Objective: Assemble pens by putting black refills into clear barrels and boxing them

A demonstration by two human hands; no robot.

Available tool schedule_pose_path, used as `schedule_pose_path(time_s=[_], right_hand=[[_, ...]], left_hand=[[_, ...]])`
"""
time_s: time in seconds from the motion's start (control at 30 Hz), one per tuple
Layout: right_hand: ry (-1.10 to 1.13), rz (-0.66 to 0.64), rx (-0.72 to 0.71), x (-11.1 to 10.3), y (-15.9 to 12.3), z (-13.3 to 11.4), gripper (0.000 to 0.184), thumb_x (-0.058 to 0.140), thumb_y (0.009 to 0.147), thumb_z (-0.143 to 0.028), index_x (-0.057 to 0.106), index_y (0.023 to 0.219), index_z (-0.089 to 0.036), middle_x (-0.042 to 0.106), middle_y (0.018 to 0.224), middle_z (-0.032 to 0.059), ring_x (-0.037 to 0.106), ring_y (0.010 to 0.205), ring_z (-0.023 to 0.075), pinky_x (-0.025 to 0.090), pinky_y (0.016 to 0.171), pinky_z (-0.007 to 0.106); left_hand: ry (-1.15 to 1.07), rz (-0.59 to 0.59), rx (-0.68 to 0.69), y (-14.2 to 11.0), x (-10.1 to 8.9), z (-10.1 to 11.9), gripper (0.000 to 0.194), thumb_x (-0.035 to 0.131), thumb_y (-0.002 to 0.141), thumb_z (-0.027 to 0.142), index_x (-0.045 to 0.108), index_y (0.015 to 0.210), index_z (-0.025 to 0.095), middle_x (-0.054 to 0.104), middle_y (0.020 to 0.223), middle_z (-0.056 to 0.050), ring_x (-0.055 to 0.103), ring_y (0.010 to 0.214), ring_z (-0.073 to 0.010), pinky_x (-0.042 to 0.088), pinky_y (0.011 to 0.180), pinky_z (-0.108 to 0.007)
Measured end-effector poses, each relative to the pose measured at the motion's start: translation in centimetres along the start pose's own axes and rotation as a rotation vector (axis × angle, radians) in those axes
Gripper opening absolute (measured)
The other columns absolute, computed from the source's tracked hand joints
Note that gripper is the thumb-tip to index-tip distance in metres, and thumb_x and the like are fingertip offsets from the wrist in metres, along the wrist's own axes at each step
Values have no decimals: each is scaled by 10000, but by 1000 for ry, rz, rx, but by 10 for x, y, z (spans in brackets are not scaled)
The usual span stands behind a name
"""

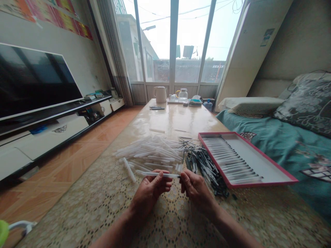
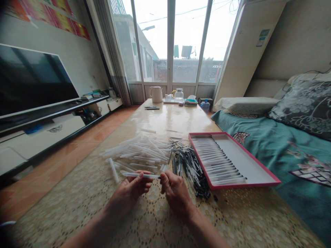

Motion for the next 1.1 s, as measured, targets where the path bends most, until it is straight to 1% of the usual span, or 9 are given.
schedule_pose_path(time_s=[0.13,0.3,0.47,0.53,0.63,0.7,0.83,1.0,1.1], right_hand=[[-25,10,-29,0,-1,1,231,400,922,-397,500,848,-203,616,618,-16,550,533,113,370,523,193],[-62,-18,-35,2,-1,3,366,298,951,-416,464,699,-209,582,552,-20,519,481,106,343,494,193],[-88,-4,-42,0,-1,0,240,362,934,-392,492,847,-210,622,604,-21,562,532,117,354,529,195],[-112,-7,-46,0,-1,1,247,355,937,-382,485,810,-214,626,606,-19,565,540,119,351,537,196],[-133,-23,-43,1,0,3,352,292,954,-397,458,702,-217,609,566,-17,557,516,116,341,527,196],[-128,-22,-43,1,0,4,348,288,955,-402,471,723,-216,607,560,-17,562,517,119,340,527,196],[-127,-21,-44,1,-1,1,228,353,937,-378,489,855,-215,623,593,-22,573,535,124,341,530,196],[-116,-42,-31,2,-1,2,326,297,954,-384,456,721,-220,620,559,-18,563,496,118,334,510,194],[-113,-27,-27,2,-1,4,330,294,951,-406,480,756,-216,617,549,-17,567,491,122,335,500,196]], left_hand=[[-1,16,11,0,1,1,229,693,752,286,668,887,102,719,754,-91,655,630,-144,508,608,-242],[-13,-14,0,0,0,0,240,706,739,294,671,870,96,715,733,-89,647,608,-136,501,583,-231],[-12,16,16,0,0,0,225,703,743,284,674,876,105,718,755,-86,657,640,-143,508,604,-234],[-12,12,9,0,0,0,223,703,743,284,677,871,104,717,749,-86,657,634,-143,509,601,-234],[-11,2,0,0,1,0,230,709,735,288,680,863,100,716,735,-88,653,616,-141,502,583,-229],[-9,5,2,0,1,0,232,709,735,286,680,866,98,718,746,-93,653,620,-142,502,587,-229],[-14,12,22,1,0,1,217,701,744,279,677,870,103,718,740,-89,651,623,-141,507,596,-234],[-3,-7,7,1,-1,0,225,691,754,286,676,871,96,715,738,-89,648,612,-136,503,584,-228],[0,5,15,1,0,0,229,693,752,288,675,878,97,716,744,-90,650,617,-138,503,591,-230]])
Point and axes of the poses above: each hand's wrist, its own y-axis towards the middle knuckle, its own x-axis out of the palm, z = x × y, the point moved 2 cm from there along y, towards the middle knuckle
